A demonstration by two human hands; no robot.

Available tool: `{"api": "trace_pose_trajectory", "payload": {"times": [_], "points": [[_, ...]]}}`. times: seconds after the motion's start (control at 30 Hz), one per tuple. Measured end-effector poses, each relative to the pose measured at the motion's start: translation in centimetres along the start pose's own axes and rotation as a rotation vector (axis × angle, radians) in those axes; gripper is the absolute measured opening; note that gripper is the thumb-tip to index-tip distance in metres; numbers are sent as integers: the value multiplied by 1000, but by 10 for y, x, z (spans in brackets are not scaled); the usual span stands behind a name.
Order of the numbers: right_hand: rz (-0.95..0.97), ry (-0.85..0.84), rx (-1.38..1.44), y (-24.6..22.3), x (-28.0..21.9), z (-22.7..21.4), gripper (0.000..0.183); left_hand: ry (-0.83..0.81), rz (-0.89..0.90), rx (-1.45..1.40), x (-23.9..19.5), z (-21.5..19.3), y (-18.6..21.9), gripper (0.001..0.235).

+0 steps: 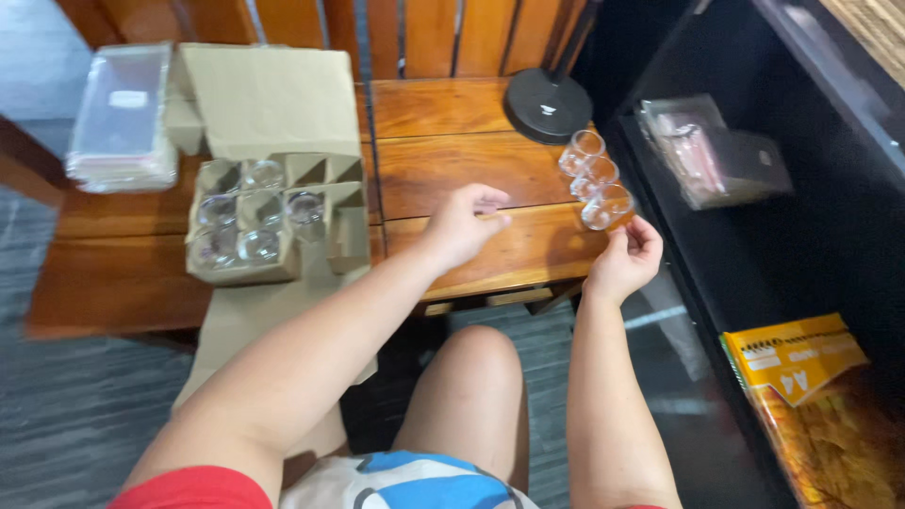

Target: The person opens a cardboard box containing small clear glasses and removes them one by one. They place the glasses on a wooden bench and then transfer them to a nearby shelf.

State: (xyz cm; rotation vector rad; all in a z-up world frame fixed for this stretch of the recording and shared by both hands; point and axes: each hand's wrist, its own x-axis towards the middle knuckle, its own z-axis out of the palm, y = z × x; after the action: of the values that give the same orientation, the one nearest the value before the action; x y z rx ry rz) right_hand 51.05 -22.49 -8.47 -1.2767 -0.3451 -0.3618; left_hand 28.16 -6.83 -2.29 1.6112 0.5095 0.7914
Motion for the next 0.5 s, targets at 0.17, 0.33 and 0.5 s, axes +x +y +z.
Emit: {"api": "trace_pose_trajectory", "payload": {"times": [0.17,0.33,0.5], "points": [[-97,-290,81,-81,-65,70,31,189,67,237,-42,-114,41,28],[-147,-582,-65,-134,-142,138,32,385,23,703,-72,-214,41,26],[-298,-1096,-300,-175,-222,194,38,326,-195,1126,-85,-255,29,49]]}}
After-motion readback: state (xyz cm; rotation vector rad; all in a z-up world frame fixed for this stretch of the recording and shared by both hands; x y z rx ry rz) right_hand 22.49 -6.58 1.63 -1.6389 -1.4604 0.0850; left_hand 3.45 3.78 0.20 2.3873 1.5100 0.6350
